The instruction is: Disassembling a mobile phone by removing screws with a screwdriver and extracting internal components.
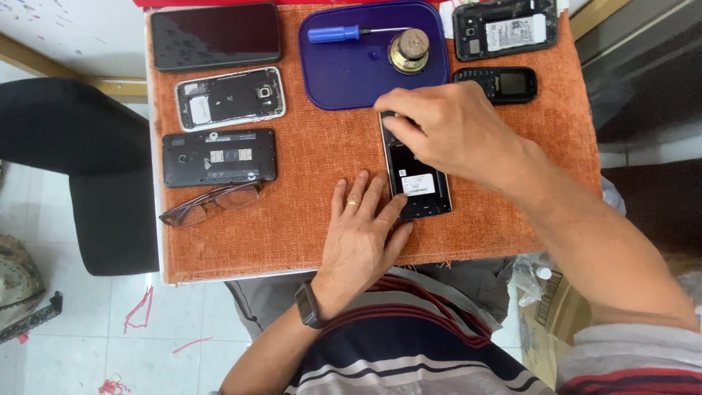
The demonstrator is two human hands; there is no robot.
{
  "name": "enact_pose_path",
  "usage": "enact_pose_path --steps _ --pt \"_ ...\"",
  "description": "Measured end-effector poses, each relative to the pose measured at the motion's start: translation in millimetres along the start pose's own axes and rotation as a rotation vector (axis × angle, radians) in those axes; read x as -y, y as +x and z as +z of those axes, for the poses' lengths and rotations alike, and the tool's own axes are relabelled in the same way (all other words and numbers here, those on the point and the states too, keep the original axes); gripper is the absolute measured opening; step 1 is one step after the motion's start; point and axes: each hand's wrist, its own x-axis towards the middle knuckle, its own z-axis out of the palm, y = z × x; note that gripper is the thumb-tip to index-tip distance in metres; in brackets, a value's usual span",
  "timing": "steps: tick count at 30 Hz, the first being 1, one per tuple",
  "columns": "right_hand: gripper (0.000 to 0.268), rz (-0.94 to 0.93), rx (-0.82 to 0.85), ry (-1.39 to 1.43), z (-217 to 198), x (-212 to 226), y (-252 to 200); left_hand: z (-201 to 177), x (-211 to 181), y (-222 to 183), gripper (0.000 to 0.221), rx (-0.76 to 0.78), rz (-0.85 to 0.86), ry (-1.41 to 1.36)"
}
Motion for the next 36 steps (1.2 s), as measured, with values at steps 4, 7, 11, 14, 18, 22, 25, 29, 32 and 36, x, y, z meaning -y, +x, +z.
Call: enact_pose_path --steps 4,7,11,14,18,22,25,29,32,36 --pt "0.039 -0.014 0.127 0.201 -14.5 12.4 9.8 0.5 0.7 -0.4 0.039 0.01 -0.002 0.016" --pt "0.037 -0.029 0.127 0.133 -9.3 11.6 11.9 -2.6 0.2 0.9 0.038 0.015 -0.003 -0.005" --pt "0.02 -0.046 0.001 0.033 -1.4 4.2 12.0 -0.7 1.4 0.6 0.038 0.019 -0.01 -0.003" --pt "0.027 -0.004 0.079 0.145 -7.4 7.8 16.7 0.4 2.8 0.1 0.038 -0.005 -0.011 -0.017" --pt "0.04 0.019 0.197 0.175 -9.3 10.9 19.0 -0.3 2.9 0.5 0.038 0.001 -0.009 -0.029" --pt "0.027 0.017 0.064 0.011 1.3 0.2 14.0 0.1 3.0 0.1 0.037 -0.01 -0.009 -0.04" --pt "0.035 0.06 0.192 0.162 -12.8 9.8 18.2 -2.7 2.3 0.4 0.037 -0.007 -0.011 -0.049" --pt "0.044 0.017 0.261 0.245 -14.0 15.5 18.4 -0.8 3.1 0.0 0.038 -0.006 0.0 -0.026" --pt "0.033 0.018 0.198 0.144 -9.1 11.3 14.8 -1.5 2.4 -0.3 0.037 -0.019 0.001 -0.034" --pt "0.033 0.065 0.195 0.12 -13.9 10.6 12.5 -0.8 3.0 -0.8 0.039 -0.004 -0.004 -0.025"
